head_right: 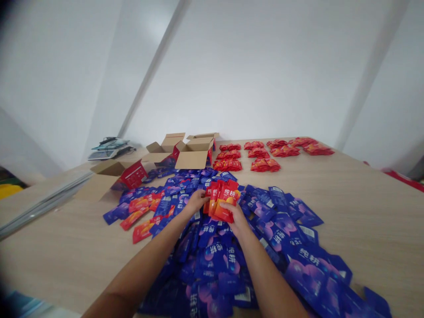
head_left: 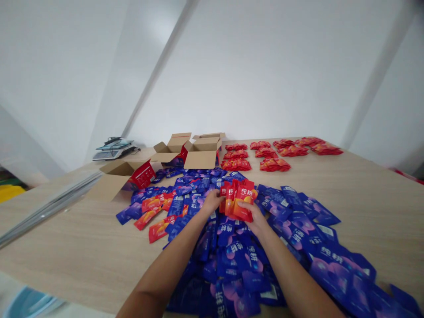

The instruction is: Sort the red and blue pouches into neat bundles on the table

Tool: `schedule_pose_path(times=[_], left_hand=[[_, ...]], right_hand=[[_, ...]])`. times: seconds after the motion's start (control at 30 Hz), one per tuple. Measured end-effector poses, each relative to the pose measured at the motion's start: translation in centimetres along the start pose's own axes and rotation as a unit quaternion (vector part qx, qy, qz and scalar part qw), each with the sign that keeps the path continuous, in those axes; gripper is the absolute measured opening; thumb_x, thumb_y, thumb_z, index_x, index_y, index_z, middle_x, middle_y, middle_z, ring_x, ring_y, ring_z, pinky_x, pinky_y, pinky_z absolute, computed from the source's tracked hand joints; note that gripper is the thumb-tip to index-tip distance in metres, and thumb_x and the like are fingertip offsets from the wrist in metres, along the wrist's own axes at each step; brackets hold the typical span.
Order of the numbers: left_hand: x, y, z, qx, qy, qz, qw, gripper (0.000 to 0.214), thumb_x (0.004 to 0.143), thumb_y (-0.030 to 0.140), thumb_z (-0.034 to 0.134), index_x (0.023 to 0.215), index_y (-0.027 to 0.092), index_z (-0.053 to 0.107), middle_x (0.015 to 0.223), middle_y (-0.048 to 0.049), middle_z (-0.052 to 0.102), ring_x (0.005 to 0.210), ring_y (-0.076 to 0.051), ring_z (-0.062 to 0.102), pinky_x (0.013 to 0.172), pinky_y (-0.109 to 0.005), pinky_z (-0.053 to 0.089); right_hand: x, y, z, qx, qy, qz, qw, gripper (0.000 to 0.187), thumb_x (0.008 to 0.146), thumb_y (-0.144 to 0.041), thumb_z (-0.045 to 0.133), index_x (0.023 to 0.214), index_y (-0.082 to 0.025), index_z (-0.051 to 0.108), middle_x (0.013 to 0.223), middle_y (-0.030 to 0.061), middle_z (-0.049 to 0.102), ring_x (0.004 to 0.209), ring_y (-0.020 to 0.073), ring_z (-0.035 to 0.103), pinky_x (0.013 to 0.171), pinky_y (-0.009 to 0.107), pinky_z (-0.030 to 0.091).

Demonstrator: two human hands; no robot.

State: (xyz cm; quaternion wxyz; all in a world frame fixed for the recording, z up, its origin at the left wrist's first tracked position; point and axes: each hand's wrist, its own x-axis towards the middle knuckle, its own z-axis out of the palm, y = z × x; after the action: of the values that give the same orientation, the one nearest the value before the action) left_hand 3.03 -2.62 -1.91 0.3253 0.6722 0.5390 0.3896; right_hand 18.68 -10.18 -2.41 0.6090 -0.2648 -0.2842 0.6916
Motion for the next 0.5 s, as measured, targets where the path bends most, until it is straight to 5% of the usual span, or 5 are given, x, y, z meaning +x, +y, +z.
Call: schedule_pose_path(times=[0.23,0.4,0.5], left_hand=[[-1.3,1.3,0.8,-0.040,0.044,0.075,0.995,0.012,0.074,0.017,0.048,0.062,0.018,0.051,0.061,0.0033,0.051,0.064,-0.012,0.049,0.063,-0.022,0.038],[-2.6,2.4,1.8,-0.113,0.067,0.059,0.990,0.027,0.086,0.038,0.042,0.072,0.018,0.053,0.069,0.0011,0.055,0.069,-0.013,0.051,0.067,-0.024,0.040],[-2.6,3.8,2.3,-0.155,0.049,0.057,0.985,0.031,0.080,0.046,0.054,0.088,0.017,0.057,0.082,-0.0016,0.062,0.078,-0.015,0.056,0.073,-0.025,0.043]], right_hand=[[0.1,0.0,0.1,0.010,-0.003,-0.023,1.000,0.035,0.057,-0.018,0.071,0.091,-0.021,0.066,0.089,0.0033,0.073,0.084,0.0255,0.068,0.075,0.037,0.056],[0.0,-0.1,0.1,0.001,-0.016,-0.027,1.000,0.037,0.056,-0.020,0.073,0.092,-0.021,0.065,0.091,0.0039,0.073,0.082,0.0247,0.068,0.078,0.038,0.054],[0.1,0.4,0.1,-0.030,-0.007,-0.034,0.999,0.045,0.053,-0.020,0.075,0.096,-0.021,0.064,0.089,0.0037,0.073,0.080,0.0255,0.068,0.077,0.039,0.053]])
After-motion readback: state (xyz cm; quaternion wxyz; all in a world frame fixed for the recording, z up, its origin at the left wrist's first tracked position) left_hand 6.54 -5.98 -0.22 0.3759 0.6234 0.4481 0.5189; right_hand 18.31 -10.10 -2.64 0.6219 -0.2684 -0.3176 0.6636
